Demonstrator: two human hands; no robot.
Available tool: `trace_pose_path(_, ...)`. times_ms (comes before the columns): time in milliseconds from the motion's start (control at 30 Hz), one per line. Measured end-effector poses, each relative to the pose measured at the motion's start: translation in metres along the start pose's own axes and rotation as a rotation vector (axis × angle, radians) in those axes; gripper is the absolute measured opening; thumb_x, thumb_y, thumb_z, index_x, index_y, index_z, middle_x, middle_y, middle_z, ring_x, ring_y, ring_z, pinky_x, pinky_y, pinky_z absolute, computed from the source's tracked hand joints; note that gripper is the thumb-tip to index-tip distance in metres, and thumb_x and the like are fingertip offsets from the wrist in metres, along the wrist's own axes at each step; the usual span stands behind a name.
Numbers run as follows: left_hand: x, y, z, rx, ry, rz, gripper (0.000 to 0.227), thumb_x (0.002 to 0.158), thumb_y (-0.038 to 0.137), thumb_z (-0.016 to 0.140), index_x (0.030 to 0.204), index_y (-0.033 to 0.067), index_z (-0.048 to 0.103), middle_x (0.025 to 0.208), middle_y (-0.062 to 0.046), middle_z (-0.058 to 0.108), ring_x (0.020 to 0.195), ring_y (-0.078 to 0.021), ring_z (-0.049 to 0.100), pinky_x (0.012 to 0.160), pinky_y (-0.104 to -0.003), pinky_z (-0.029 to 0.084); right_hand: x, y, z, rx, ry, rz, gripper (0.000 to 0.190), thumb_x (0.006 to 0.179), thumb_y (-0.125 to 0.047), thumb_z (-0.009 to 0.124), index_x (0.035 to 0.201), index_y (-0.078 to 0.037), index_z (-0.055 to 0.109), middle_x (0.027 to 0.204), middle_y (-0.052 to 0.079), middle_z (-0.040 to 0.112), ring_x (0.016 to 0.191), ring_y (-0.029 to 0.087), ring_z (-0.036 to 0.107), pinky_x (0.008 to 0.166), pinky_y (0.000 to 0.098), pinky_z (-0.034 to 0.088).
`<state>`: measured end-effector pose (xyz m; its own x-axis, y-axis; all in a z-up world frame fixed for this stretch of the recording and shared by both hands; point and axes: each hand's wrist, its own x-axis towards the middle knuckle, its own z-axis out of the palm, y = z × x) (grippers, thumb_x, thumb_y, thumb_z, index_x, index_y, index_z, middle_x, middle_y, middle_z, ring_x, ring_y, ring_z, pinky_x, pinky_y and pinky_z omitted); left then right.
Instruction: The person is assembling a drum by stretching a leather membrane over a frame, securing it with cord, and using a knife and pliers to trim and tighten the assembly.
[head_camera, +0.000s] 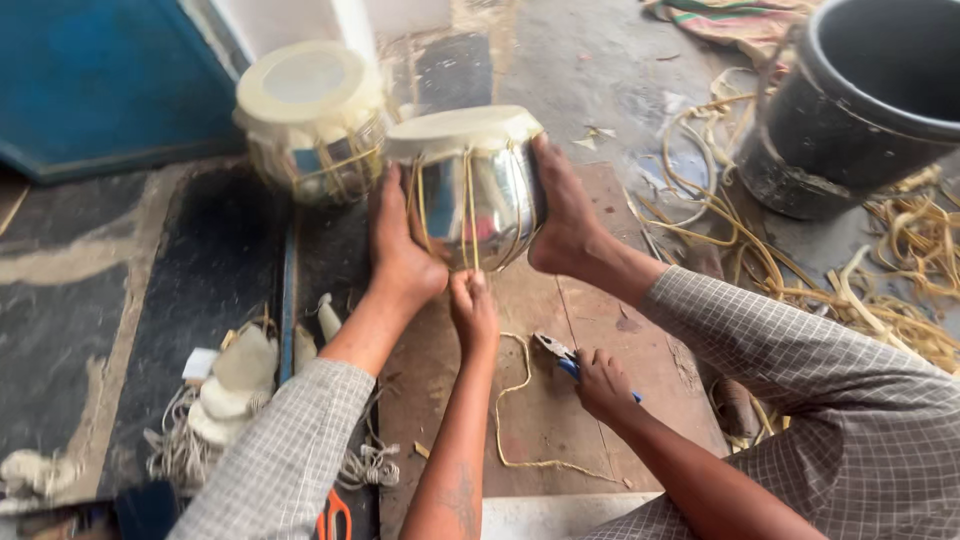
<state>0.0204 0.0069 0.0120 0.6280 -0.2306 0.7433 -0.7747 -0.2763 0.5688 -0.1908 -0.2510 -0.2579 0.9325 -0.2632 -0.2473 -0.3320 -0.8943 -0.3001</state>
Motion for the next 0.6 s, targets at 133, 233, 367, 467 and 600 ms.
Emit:
trace_pose_path(133, 0.004, -0.006, 0.009, -0.303, -0.029, -0.098, 0.071, 0.106, 0.011, 0.062, 0.164, -0.0027, 0.023, 0.158, -0.02, 0.038, 0.148, -0.0272, 0.041, 0.13, -0.04, 0.032, 0.031, -0.018, -0.017, -0.136, -0.037, -0.114, 0.045, 0.098, -0.052, 0.07, 0.103, -0.007, 0.071, 0.133, 0.024, 0.056, 0.124, 0.05, 0.05, 0.087, 0.0608, 0.044)
trace_pose_path(233, 0.0, 0.004, 0.004, -0.156, 0.007, 0.07, 0.09, 0.097, 0.011, 0.081, 0.162, -0.0014, 0.021, 0.157, -0.018, 0.037, 0.147, -0.0256, 0.04, 0.128, -0.037, 0.033, 0.103, -0.061, -0.075, 0.065, 0.214, -0.255, 0.019, 0.084, -0.018, 0.068, 0.072, -0.003, 0.069, 0.075, 0.021, 0.065, 0.069, 0.042, 0.063, 0.063, 0.0541, 0.05)
trace_pose_path(367, 0.009, 0.024, -0.004, -0.027, 0.004, 0.12, 0.1, 0.086, 0.01, 0.087, 0.159, -0.0023, 0.02, 0.155, -0.019, 0.038, 0.146, -0.0287, 0.04, 0.126, -0.04, 0.033, 0.16, -0.13, -0.194, 0.356, 0.523, -0.322, 0.026, 0.074, -0.009, 0.071, 0.093, 0.002, 0.058, 0.083, 0.023, 0.067, 0.078, 0.04, 0.067, 0.067, 0.048, 0.053)
trace_pose_path(467, 0.014, 0.028, -0.005, -0.021, 0.004, 0.116, 0.101, 0.084, 0.01, 0.089, 0.159, -0.0022, 0.022, 0.151, -0.017, 0.04, 0.142, -0.0268, 0.043, 0.123, -0.038, 0.035, 0.15, -0.173, -0.227, 0.454, 0.608, -0.232, 0.045, 0.077, -0.021, 0.08, 0.104, 0.005, 0.054, 0.088, 0.024, 0.066, 0.082, 0.042, 0.066, 0.071, 0.0488, 0.051)
trace_pose_path(600, 0.01, 0.019, -0.004, -0.117, -0.027, 0.058, 0.092, 0.094, 0.004, 0.082, 0.164, 0.0012, 0.022, 0.157, -0.016, 0.039, 0.147, -0.0267, 0.043, 0.128, -0.039, 0.037, 0.144, -0.174, -0.249, 0.855, 0.288, -0.188, 0.029, 0.078, -0.023, 0.081, 0.088, -0.001, 0.064, 0.085, 0.013, 0.069, 0.078, 0.024, 0.068, 0.076, 0.039, 0.055)
